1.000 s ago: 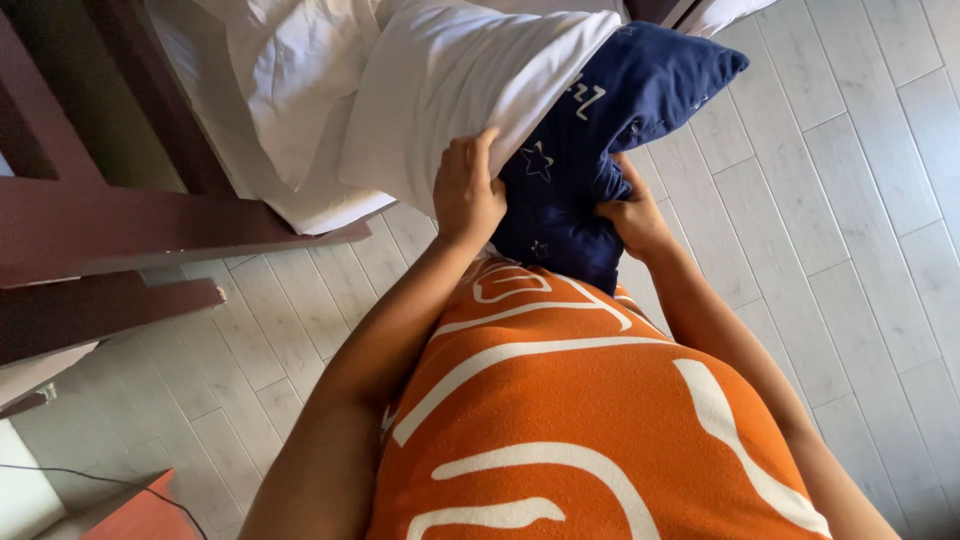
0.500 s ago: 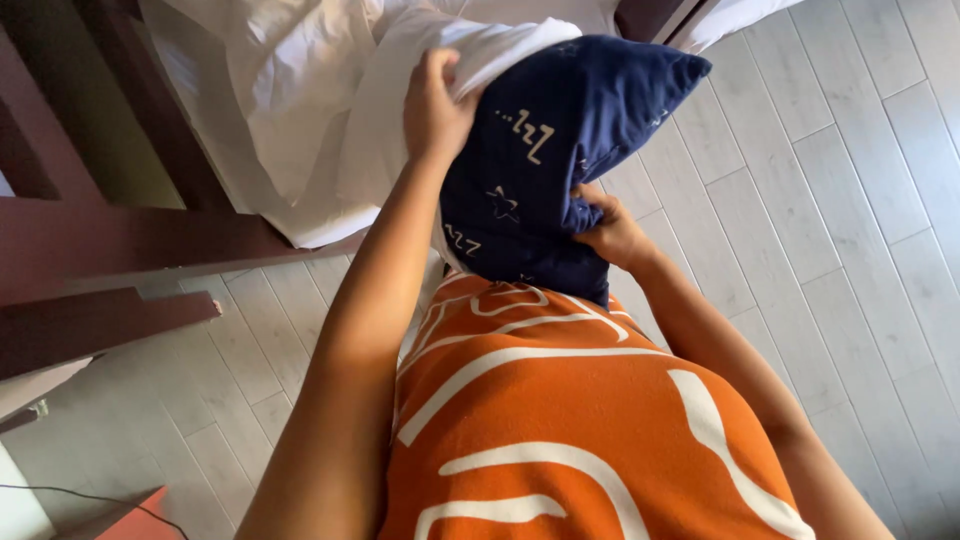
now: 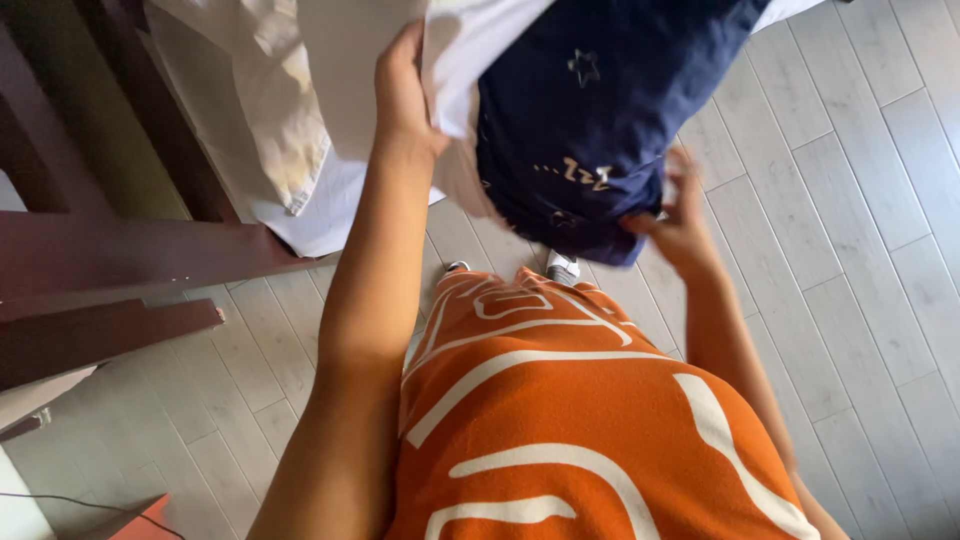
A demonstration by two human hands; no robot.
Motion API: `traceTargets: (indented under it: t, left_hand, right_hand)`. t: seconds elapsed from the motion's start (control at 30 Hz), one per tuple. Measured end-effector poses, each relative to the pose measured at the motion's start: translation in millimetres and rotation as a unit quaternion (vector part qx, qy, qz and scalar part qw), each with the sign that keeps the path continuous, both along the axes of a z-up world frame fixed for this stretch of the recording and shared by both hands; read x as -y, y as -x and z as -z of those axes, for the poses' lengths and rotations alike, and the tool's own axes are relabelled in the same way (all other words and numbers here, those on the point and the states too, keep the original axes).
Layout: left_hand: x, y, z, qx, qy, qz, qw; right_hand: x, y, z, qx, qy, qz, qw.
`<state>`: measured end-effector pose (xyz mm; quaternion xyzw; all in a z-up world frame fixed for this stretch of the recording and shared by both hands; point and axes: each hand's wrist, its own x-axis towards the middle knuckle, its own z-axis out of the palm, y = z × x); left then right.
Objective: The person removes a blue pillow from a white pillowcase, then folds the white pillowcase into a neat rectangle on the bed. The person also folds a white sheet on the bed.
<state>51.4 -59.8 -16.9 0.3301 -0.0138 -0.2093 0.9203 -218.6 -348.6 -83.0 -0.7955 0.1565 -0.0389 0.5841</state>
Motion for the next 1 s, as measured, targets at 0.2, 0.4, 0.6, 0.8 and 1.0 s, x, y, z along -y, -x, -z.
traceTargets:
  t: [0.2, 0.4, 0.6, 0.8, 1.0]
  left_hand:
    - [-16.4, 58.5, 61.5, -0.122, 0.035, 0.088, 0.988]
    - [-12.4, 96.6, 127.1, -0.193, -0.09, 0.113, 0.97]
    - [-23.6, 96.4, 127.8, 0.093, -0.542, 0.179, 0.816]
    - [9.7, 122.0, 32.1, 0.397, -0.545, 0.079, 0.735]
    - [4.2, 96.2, 55.1, 0.491, -0.72, 0.011, 0.49]
  right_hand:
    - [-5.1, -2.6, -63.6, 0.237, -0.014, 0.147, 0.96]
    - [-53.4, -52.5, 31.5, 0.092, -0.017, 0.107, 0.99]
    - [-70.9, -6.5, 42.0, -0.026, -0.146, 0.115, 0.982]
    - [-95.2, 2.7, 11.6, 0.108, 0.057, 0.03, 0.992]
    - [-100.1, 6.3, -16.6, 0.106, 0.063, 0.0, 0.992]
